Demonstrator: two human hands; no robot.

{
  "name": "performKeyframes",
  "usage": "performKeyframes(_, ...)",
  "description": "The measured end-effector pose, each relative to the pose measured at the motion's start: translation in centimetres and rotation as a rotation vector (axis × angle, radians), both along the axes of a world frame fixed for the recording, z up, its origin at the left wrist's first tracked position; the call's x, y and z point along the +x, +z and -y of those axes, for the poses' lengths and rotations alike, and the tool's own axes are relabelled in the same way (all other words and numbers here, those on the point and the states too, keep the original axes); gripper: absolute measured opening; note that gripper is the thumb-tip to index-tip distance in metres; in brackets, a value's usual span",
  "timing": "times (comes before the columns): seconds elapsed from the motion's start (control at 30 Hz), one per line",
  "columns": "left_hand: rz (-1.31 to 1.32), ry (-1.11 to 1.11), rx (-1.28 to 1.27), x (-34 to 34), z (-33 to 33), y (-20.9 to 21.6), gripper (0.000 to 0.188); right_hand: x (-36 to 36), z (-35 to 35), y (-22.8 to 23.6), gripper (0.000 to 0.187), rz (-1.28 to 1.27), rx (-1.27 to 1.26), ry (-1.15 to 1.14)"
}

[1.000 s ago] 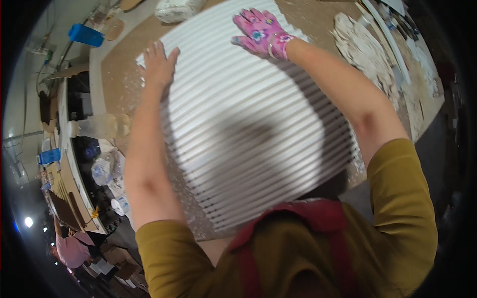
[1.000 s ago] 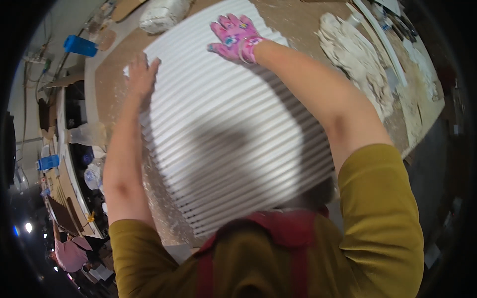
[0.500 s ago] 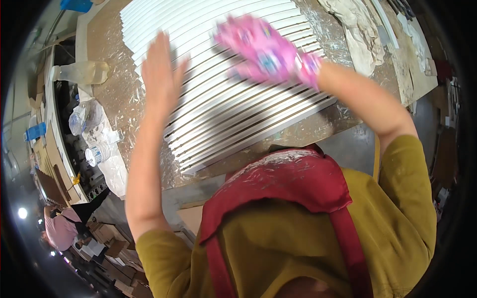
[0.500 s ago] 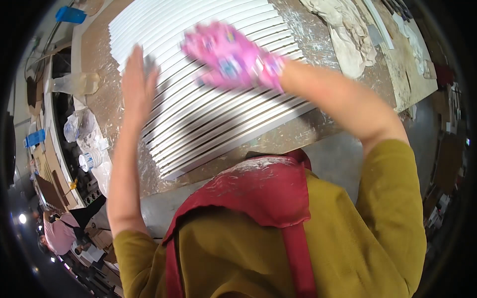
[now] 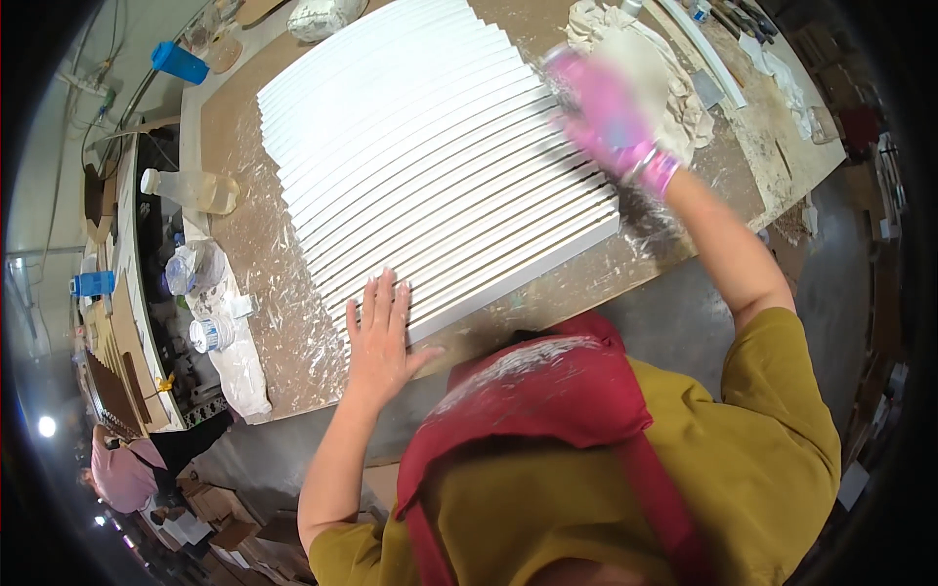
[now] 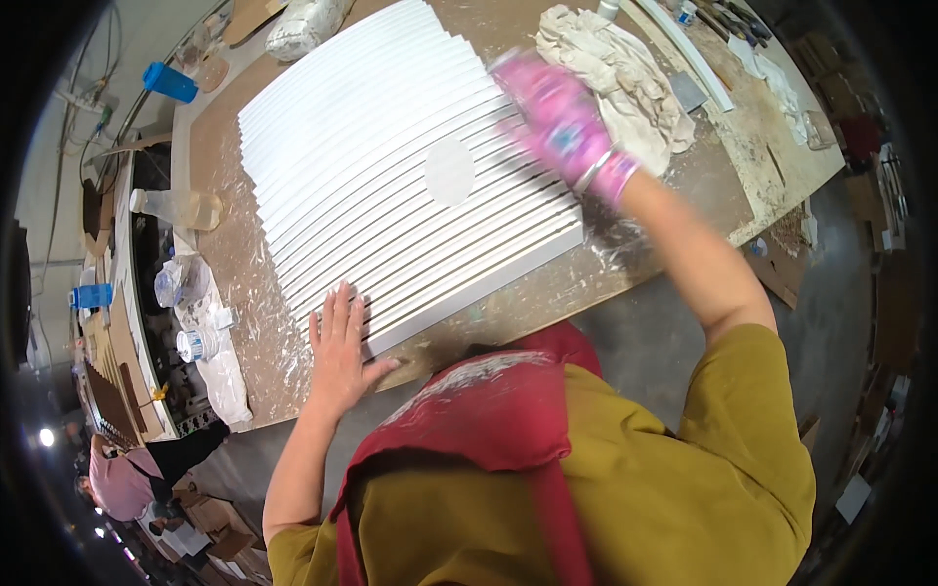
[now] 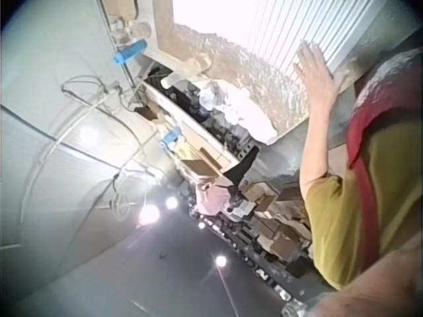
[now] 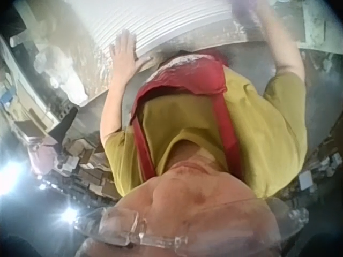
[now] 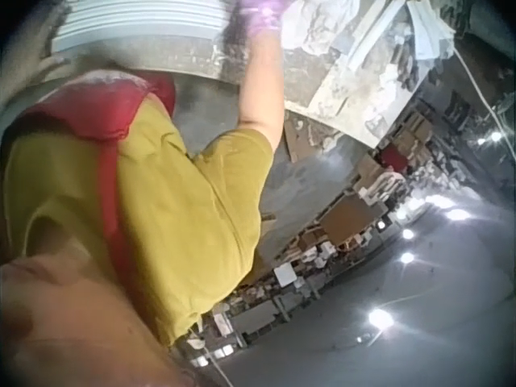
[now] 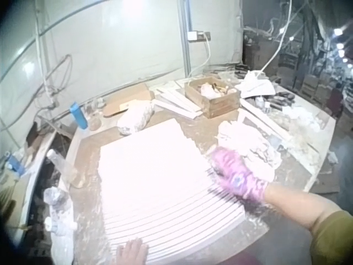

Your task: The person wipes a series of white slats arranged on a table using a cloth, then separates a larger white board and wipes its surfaces and edges.

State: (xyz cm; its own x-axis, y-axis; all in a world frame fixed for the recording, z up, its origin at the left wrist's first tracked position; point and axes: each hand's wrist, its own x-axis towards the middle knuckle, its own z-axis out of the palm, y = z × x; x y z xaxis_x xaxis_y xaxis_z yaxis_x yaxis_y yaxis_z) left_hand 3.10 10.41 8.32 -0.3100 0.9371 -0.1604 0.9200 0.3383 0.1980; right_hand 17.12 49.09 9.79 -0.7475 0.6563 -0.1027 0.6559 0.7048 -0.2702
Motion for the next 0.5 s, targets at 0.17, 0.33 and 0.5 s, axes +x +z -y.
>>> performKeyframes(0.17,-0.067,-0.009,0.012,0.6,-1.1,-2.3,0.097,13.7,-20.1,-11.9,0.064,0.008,0.512,-0.124)
performKeyframes(0.33,-0.047,-0.054,-0.002,0.8,-3.6,-1.5,0.099,12.4,-21.0,-12.1,0.057,-0.122,0.369,-0.085)
performKeyframes(0.5,-0.038,0.044,0.031,0.6,-4.3,-2.3,0.098,0.4,-3.1,5.8,0.027,-0.124,0.343,0.481)
